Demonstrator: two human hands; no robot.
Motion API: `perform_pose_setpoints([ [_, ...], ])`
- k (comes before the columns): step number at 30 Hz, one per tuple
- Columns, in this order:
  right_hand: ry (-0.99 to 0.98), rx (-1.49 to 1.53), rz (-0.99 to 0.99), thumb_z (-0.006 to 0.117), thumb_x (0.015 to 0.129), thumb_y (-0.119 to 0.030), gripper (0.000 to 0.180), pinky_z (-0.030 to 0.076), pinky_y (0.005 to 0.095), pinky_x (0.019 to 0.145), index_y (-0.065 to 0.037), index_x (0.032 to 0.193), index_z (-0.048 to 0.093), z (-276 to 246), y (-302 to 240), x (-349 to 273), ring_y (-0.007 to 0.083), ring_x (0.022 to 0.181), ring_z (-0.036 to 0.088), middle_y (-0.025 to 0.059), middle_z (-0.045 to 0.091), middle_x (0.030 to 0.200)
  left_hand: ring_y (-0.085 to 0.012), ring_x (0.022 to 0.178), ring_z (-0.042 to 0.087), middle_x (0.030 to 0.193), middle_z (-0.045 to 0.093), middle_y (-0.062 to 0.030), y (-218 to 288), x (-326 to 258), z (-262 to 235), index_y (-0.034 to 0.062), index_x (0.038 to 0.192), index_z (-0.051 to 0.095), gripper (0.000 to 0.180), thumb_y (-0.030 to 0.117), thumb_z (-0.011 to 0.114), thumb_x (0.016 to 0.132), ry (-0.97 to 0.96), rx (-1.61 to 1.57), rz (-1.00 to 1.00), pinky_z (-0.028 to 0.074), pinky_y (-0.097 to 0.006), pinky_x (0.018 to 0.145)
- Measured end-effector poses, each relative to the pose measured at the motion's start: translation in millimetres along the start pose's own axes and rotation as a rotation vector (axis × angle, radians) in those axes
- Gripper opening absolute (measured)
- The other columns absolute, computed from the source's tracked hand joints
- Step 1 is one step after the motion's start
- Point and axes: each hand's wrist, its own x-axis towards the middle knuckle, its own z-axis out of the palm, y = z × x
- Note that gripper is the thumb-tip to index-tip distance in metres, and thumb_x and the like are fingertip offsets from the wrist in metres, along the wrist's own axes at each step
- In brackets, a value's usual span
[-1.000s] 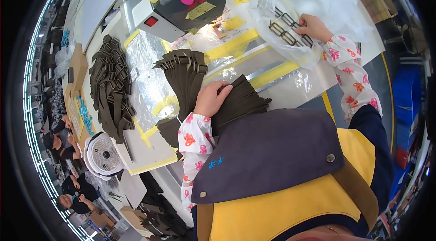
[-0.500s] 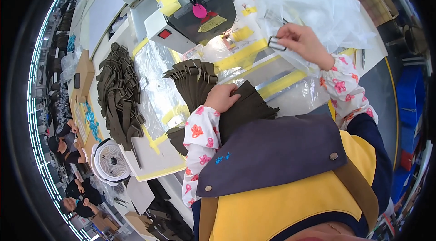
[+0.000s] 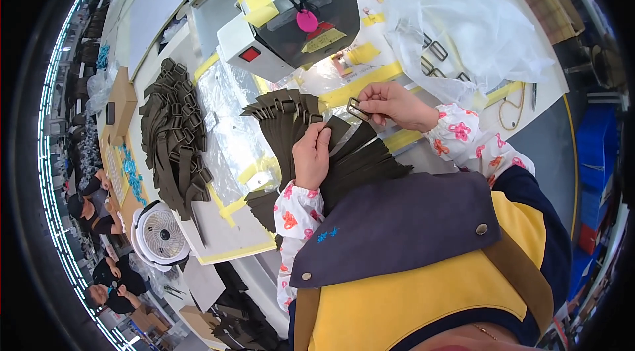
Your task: Attaching metal buckles to a series of green straps in a workshop setting.
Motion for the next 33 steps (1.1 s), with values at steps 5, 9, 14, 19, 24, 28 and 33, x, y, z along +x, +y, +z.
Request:
perform_pose_setpoints([
  [5,-0.041,-0.076,0.003,0.054,0.086,-0.012,0.011,0.038,0.0167,0.044,-0.001,0.089,0.053,23,6,17,0.0036,0.050,0.049,-0.0009,0.054,0.068,-0.0181,0.056,0.051,0.066,0.053,-0.0133,0,-2,1,-0.0004,0.093,0.055,0.015,0.013,0.049,0.088,-0.009,-0.034,0.012,0.042,-0.029,0.056],
  [9,-0.121,-0.147,0.063,0.051,0.085,-0.007,0.008,0.038,0.0169,0.044,-0.002,0.090,0.053,42,5,23,0.0034,0.049,0.047,-0.0013,0.053,0.067,-0.0146,0.063,0.051,0.073,0.055,-0.0112,2,-6,-1,0.0009,0.097,0.053,0.017,0.014,0.044,0.091,0.109,-0.072,-0.018,0.041,-0.026,0.059],
  [14,-0.148,-0.359,-0.003,0.054,0.082,-0.008,0.011,0.040,0.0187,0.046,-0.001,0.090,0.055,43,11,33,0.0056,0.050,0.048,0.0010,0.056,0.066,-0.0173,0.071,0.052,0.077,0.054,-0.0089,2,-8,-9,0.0020,0.095,0.058,0.013,0.009,0.052,0.085,0.035,-0.122,0.019,0.042,-0.027,0.068],
  [19,-0.125,-0.679,-0.415,0.055,0.082,-0.010,0.013,0.043,0.0238,0.052,0.000,0.091,0.055,45,14,37,0.0087,0.056,0.049,0.0017,0.057,0.066,-0.0232,0.080,0.052,0.080,0.056,-0.0069,12,-11,-16,0.0039,0.088,0.060,0.016,0.001,0.063,0.072,0.147,0.115,0.204,0.041,-0.031,0.072],
  [24,-0.193,-0.838,-0.221,0.059,0.078,-0.011,0.014,0.044,0.0253,0.053,0.000,0.083,0.054,56,30,52,0.0101,0.058,0.054,0.0037,0.057,0.065,-0.0186,0.067,0.053,0.075,0.057,-0.0077,5,-40,-23,0.0023,0.083,0.055,0.010,0.006,0.062,0.077,0.128,-0.007,-0.054,0.042,-0.028,0.063],
  [28,-0.233,-0.482,0.096,0.060,0.076,-0.011,0.014,0.044,0.0243,0.051,0.000,0.078,0.051,61,34,52,0.0102,0.056,0.055,0.0046,0.056,0.064,-0.0167,0.054,0.053,0.066,0.057,-0.0094,-5,-47,-29,0.0009,0.080,0.053,0.009,0.007,0.060,0.079,0.121,0.041,-0.251,0.042,-0.026,0.052],
  [33,-0.253,-0.645,-0.111,0.059,0.074,-0.011,0.013,0.044,0.0251,0.050,-0.001,0.075,0.049,66,28,39,0.0119,0.055,0.056,0.0057,0.055,0.065,-0.0197,0.054,0.057,0.065,0.058,-0.0110,-2,-40,-27,0.0007,0.078,0.055,0.009,0.007,0.061,0.078,0.049,0.176,-0.214,0.043,-0.029,0.052],
])
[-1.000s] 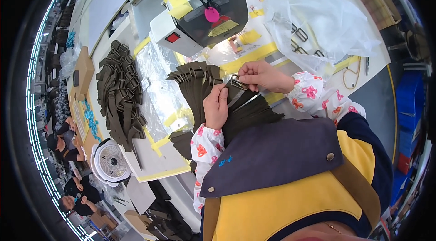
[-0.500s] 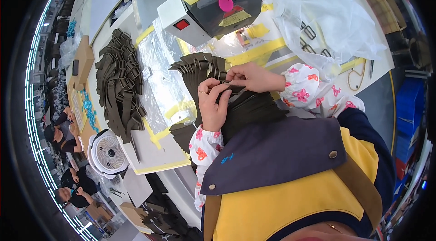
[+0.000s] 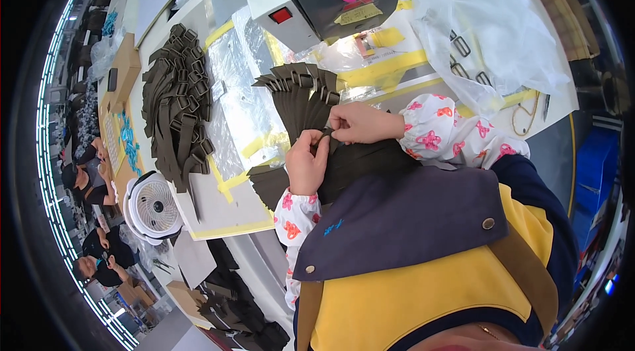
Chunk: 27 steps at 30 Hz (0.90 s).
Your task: Attaching metal buckles to a series of green straps in a workshop setting.
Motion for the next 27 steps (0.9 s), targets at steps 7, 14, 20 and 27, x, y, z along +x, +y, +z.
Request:
perform_pose_setpoints([
  [7,0.039,0.230,-0.024,0.056,0.078,-0.010,0.011,0.046,0.0257,0.052,0.000,0.080,0.052,5,1,-1,0.0130,0.059,0.057,0.0063,0.055,0.066,-0.0020,0.057,0.045,0.066,0.053,0.0018,-13,0,5,0.0009,0.081,0.054,0.007,0.006,0.059,0.082,0.044,-0.381,-0.093,0.037,-0.017,0.051],
  [14,-0.005,0.311,0.054,0.054,0.077,-0.007,0.008,0.044,0.0224,0.049,-0.001,0.081,0.051,-18,-8,-18,0.0102,0.055,0.053,0.0045,0.055,0.066,-0.0055,0.066,0.051,0.077,0.053,-0.0008,14,8,7,-0.0001,0.105,0.047,0.027,0.008,0.058,0.082,-0.253,-0.531,-0.127,0.042,-0.019,0.060],
  [20,0.491,-0.143,-0.299,0.059,0.078,-0.012,0.013,0.044,0.0238,0.055,-0.003,0.087,0.054,-70,-28,-67,0.0085,0.060,0.053,0.0028,0.056,0.066,-0.0063,0.053,0.052,0.065,0.055,-0.0014,0,22,25,-0.0020,0.089,0.056,0.014,0.009,0.059,0.082,-0.113,-0.324,-0.142,0.042,-0.019,0.051],
  [27,1.007,-0.844,0.176,0.058,0.076,-0.016,0.016,0.045,0.0361,0.063,-0.003,0.085,0.055,-193,49,-126,0.0281,0.073,0.058,0.0121,0.060,0.077,-0.0217,0.078,0.059,0.090,0.059,-0.0125,29,18,38,0.0004,0.093,0.058,0.015,0.000,0.058,0.078,-0.038,-0.123,0.275,0.048,-0.028,0.066],
])
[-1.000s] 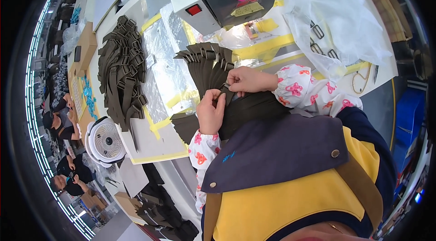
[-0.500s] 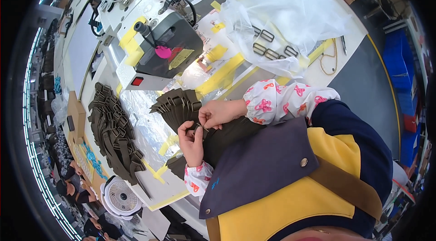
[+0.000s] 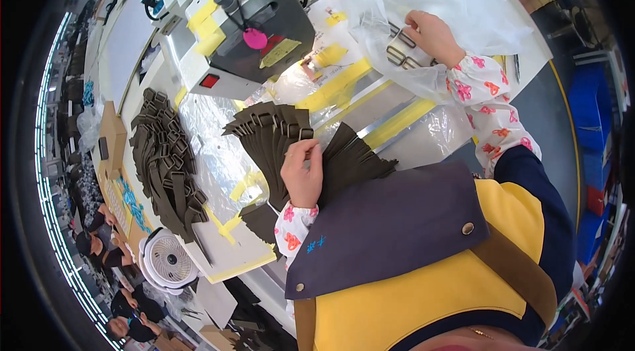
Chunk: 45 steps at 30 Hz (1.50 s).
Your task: Attaching metal buckles to a series of green straps in a workshop setting.
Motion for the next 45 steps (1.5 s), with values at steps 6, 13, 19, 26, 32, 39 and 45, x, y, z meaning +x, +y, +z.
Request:
perform_pose_setpoints([
  [6,-0.138,-0.105,0.084,0.059,0.073,-0.015,0.018,0.045,0.0375,0.067,-0.003,0.085,0.053,21,17,2,0.0286,0.079,0.057,0.0126,0.059,0.081,-0.0316,0.073,0.058,0.081,0.061,-0.0149,-14,3,13,0.0014,0.087,0.061,0.019,0.018,0.058,0.080,-0.279,0.123,-0.036,0.046,-0.035,0.065],
  [13,-0.130,0.058,-0.064,0.062,0.071,-0.006,0.014,0.042,0.0329,0.056,0.000,0.074,0.050,-4,-1,4,0.0265,0.061,0.055,0.0131,0.055,0.066,-0.0302,0.068,0.059,0.075,0.061,-0.0163,-33,20,3,0.0016,0.089,0.062,0.020,0.018,0.057,0.079,-0.529,-0.017,-0.184,0.046,-0.034,0.062],
  [19,-0.286,0.801,0.008,0.058,0.081,-0.005,0.009,0.040,0.0197,0.048,-0.002,0.088,0.054,-26,-105,-26,0.0047,0.054,0.049,0.0014,0.055,0.068,-0.0257,0.065,0.060,0.072,0.060,-0.0161,-25,15,5,0.0011,0.091,0.060,0.019,0.017,0.056,0.082,-0.424,0.207,-0.045,0.045,-0.030,0.062],
  [26,-0.691,1.312,0.244,0.054,0.085,-0.008,0.014,0.041,0.0176,0.045,0.001,0.096,0.054,52,-165,-65,0.0044,0.051,0.050,0.0009,0.056,0.071,-0.0111,0.064,0.050,0.072,0.056,-0.0068,-13,6,-21,-0.0008,0.092,0.055,0.013,0.010,0.052,0.086,0.040,-0.152,-0.073,0.041,-0.023,0.061],
  [32,-0.847,1.260,0.216,0.051,0.086,-0.005,0.011,0.039,0.0178,0.043,0.000,0.096,0.053,69,-189,-74,0.0047,0.047,0.049,0.0004,0.055,0.068,-0.0068,0.069,0.046,0.078,0.054,-0.0013,-20,-8,-25,-0.0003,0.095,0.054,0.014,0.011,0.049,0.088,0.002,-0.308,-0.107,0.039,-0.021,0.063],
  [39,-0.916,1.085,0.106,0.051,0.085,-0.006,0.009,0.037,0.0191,0.040,0.000,0.091,0.052,68,-189,-78,0.0055,0.044,0.048,0.0008,0.054,0.063,-0.0047,0.079,0.049,0.085,0.055,-0.0005,-8,-8,-17,0.0000,0.101,0.053,0.015,0.006,0.044,0.090,0.085,-0.499,-0.191,0.039,-0.020,0.071],
  [45,-0.810,0.950,-0.106,0.054,0.084,-0.007,0.010,0.039,0.0229,0.042,0.000,0.090,0.053,65,-194,-71,0.0079,0.046,0.050,0.0029,0.055,0.063,-0.0221,0.079,0.055,0.085,0.055,-0.0091,5,-4,-32,0.0011,0.087,0.060,0.013,0.001,0.062,0.075,0.088,-0.052,0.105,0.043,-0.027,0.070],
])
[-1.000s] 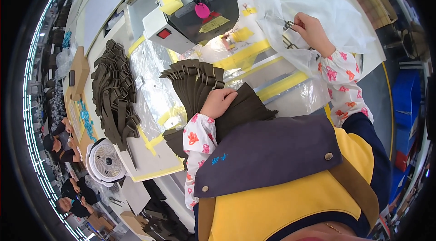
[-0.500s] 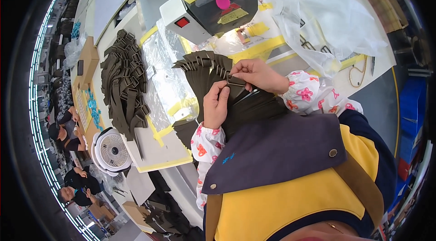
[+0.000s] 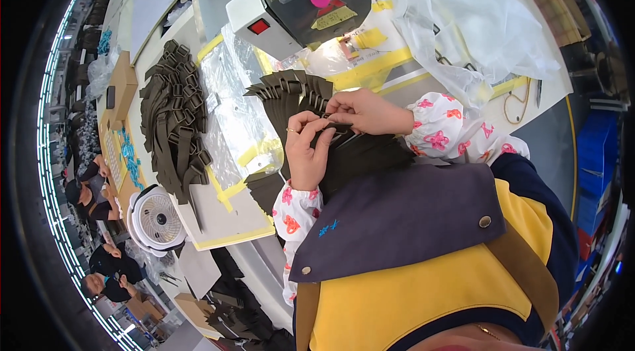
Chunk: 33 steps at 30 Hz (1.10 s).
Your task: Attaching metal buckles to a series of green straps in a workshop setting.
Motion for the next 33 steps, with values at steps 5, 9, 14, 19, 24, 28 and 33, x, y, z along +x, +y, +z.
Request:
perform_pose_setpoints([
  [5,0.097,-0.344,-0.381,0.059,0.081,-0.014,0.014,0.042,0.0245,0.046,-0.001,0.084,0.053,12,39,17,0.0095,0.050,0.055,0.0056,0.057,0.061,-0.0204,0.070,0.053,0.080,0.055,-0.0086,7,-13,0,0.0006,0.087,0.058,0.010,0.000,0.060,0.077,0.014,-0.065,-0.060,0.042,-0.027,0.065],
  [9,-0.089,-0.059,0.122,0.057,0.082,-0.014,0.014,0.044,0.0227,0.046,-0.001,0.081,0.051,11,22,17,0.0083,0.053,0.056,0.0051,0.057,0.063,-0.0222,0.063,0.052,0.072,0.054,-0.0103,-11,-25,-11,-0.0005,0.086,0.054,0.008,0.003,0.057,0.080,-0.040,0.000,-0.234,0.042,-0.028,0.060],
  [14,-0.140,0.016,0.147,0.056,0.081,-0.012,0.015,0.045,0.0252,0.048,-0.001,0.079,0.047,18,21,15,0.0121,0.055,0.057,0.0067,0.056,0.065,-0.0300,0.066,0.055,0.073,0.056,-0.0143,-11,-22,-10,-0.0010,0.083,0.053,0.009,0.003,0.058,0.078,-0.078,0.194,-0.255,0.043,-0.034,0.059],
  [19,-0.041,-0.378,-0.258,0.055,0.077,-0.008,0.012,0.043,0.0336,0.053,0.000,0.080,0.046,28,20,1,0.0253,0.060,0.056,0.0126,0.055,0.066,-0.0318,0.065,0.055,0.070,0.056,-0.0149,-8,-17,-12,-0.0007,0.081,0.054,0.009,0.004,0.059,0.076,-0.140,0.220,-0.273,0.043,-0.036,0.058],
  [24,-0.156,-0.013,-0.042,0.053,0.078,-0.007,0.011,0.045,0.0275,0.051,0.000,0.083,0.047,14,15,-3,0.0164,0.055,0.057,0.0081,0.056,0.066,-0.0022,0.052,0.045,0.064,0.054,0.0004,-21,-24,-11,-0.0009,0.082,0.054,0.008,0.002,0.061,0.078,-0.060,-0.187,-0.523,0.037,-0.018,0.047],
  [28,-0.237,0.212,0.158,0.053,0.075,-0.005,0.011,0.043,0.0225,0.046,-0.001,0.082,0.046,10,18,-7,0.0102,0.050,0.052,0.0052,0.054,0.065,-0.0010,0.053,0.045,0.065,0.054,0.0023,-15,-18,-9,-0.0008,0.083,0.054,0.006,0.002,0.059,0.080,-0.158,-0.213,-0.555,0.036,-0.016,0.047],
  [33,-0.125,0.042,-0.007,0.054,0.070,-0.005,0.013,0.038,0.0269,0.046,-0.002,0.079,0.045,10,20,-9,0.0133,0.051,0.047,0.0050,0.050,0.062,-0.0018,0.058,0.048,0.068,0.054,0.0018,-8,-15,-2,-0.0008,0.099,0.049,0.019,0.002,0.057,0.081,-0.104,-0.469,-0.530,0.038,-0.016,0.051],
])
